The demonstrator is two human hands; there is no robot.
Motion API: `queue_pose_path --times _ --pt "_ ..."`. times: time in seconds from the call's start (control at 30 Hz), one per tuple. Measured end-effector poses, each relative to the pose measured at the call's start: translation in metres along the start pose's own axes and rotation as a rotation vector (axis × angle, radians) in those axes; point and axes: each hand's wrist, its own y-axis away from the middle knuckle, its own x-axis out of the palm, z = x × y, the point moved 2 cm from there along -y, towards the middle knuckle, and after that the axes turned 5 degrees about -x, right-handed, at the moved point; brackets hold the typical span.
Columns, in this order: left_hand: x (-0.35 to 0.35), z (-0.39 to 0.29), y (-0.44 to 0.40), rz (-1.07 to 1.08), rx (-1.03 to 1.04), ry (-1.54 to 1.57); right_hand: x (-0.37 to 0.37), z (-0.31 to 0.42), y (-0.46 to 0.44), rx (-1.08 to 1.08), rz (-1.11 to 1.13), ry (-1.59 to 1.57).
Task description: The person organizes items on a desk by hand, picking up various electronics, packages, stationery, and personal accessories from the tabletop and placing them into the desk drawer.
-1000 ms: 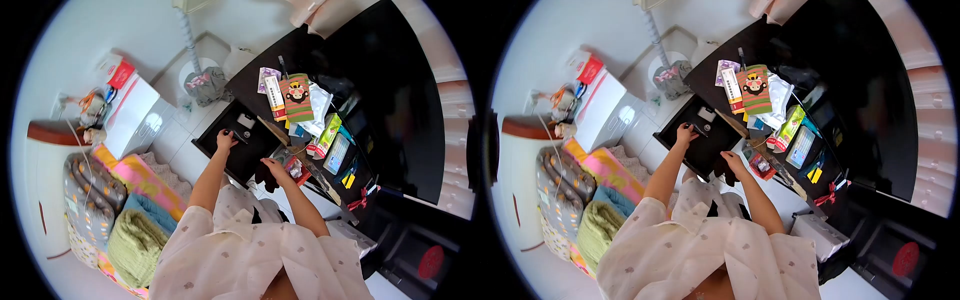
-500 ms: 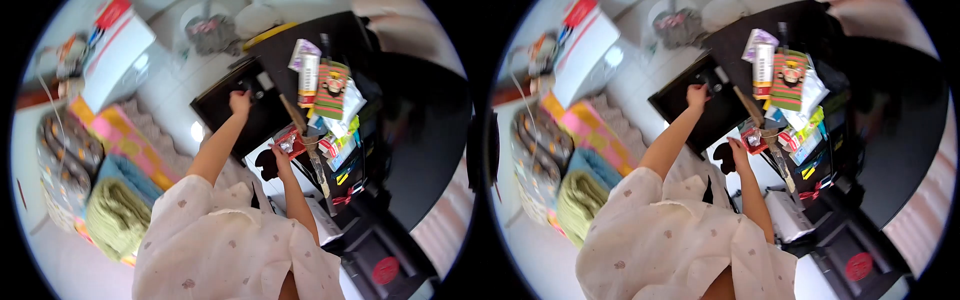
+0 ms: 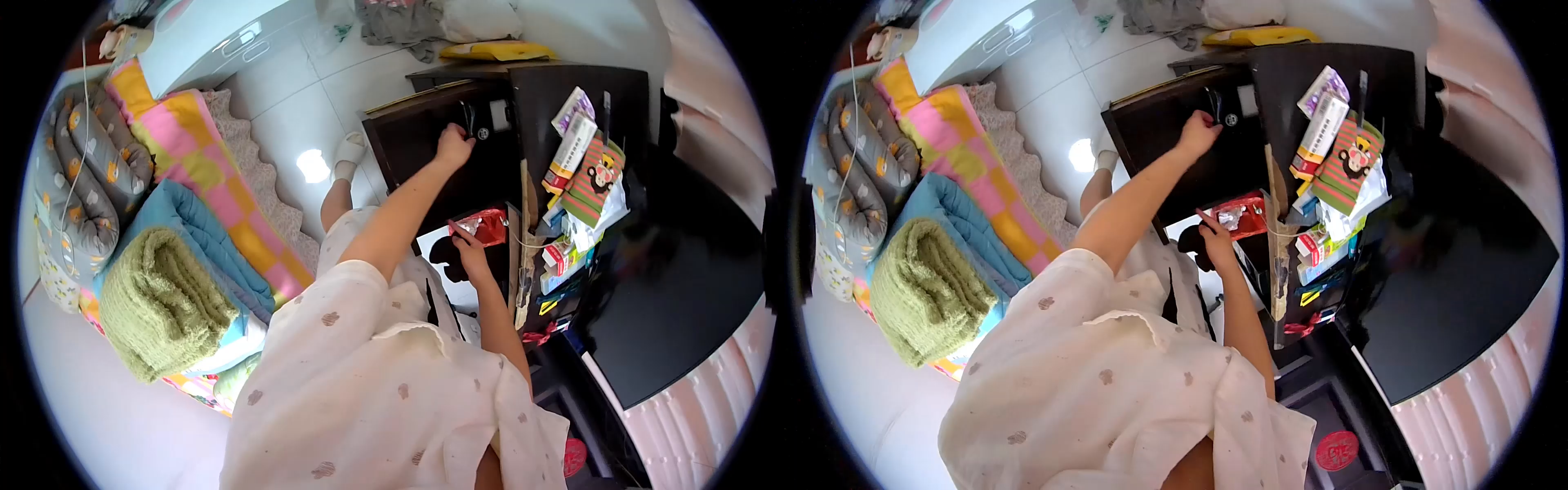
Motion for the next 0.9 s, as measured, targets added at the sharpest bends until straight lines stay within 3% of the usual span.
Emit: queue_pose_path --times 0.07,0.1,0.17,0.23,0.3,0.37,0.43,0.5,0.6,0.63,0.7,0.77,0.9 --pt "-0.02 -0.017 0.015 0.301 -0.102 0.186 0.003 0.013 0.008 -0.066 0.036 -0.005" --pt "-0.026 -0.013 0.014 0.302 -0.038 0.142 0.002 0.014 0.012 -0.077 0.052 -0.041" --pt "-0.034 -0.009 0.011 0.21 0.028 0.038 -0.009 0.012 0.018 -0.181 -0.042 -0.057" --pt "-0.046 -0.029 0.033 -0.129 0.177 0.025 -0.025 0.011 0.029 -0.174 -0.073 -0.128" --pt "-0.053 -0.072 0.091 -0.276 0.556 -0.086 -0.042 0.011 0.045 -0.225 -0.148 -0.244" --pt "-0.037 -0.103 0.143 -0.151 0.797 -0.222 -0.062 0.011 0.062 -0.233 -0.205 -0.269" --pt "-0.007 -0.127 0.189 0.053 1.202 -0.351 -0.079 0.002 0.077 -0.332 -0.29 -0.257" --pt "0.03 -0.134 0.217 0.339 1.381 -0.611 -0.092 -0.012 0.088 -0.356 -0.306 -0.199" --pt "0.082 -0.138 0.237 0.378 1.778 -1.052 -0.109 -0.032 0.103 -0.469 -0.368 -0.207" --pt "0.097 -0.14 0.24 0.406 1.845 -1.118 -0.114 -0.038 0.11 -0.51 -0.396 -0.193" --pt "0.121 -0.15 0.242 0.25 2.025 -1.221 -0.123 -0.054 0.117 -0.521 -0.388 -0.334" --pt "0.142 -0.154 0.238 0.294 2.02 -1.334 -0.13 -0.065 0.124 -0.537 -0.429 -0.389" --pt "0.173 -0.162 0.246 0.119 2.22 -1.585 -0.14 -0.084 0.127 -0.531 -0.419 -0.592"
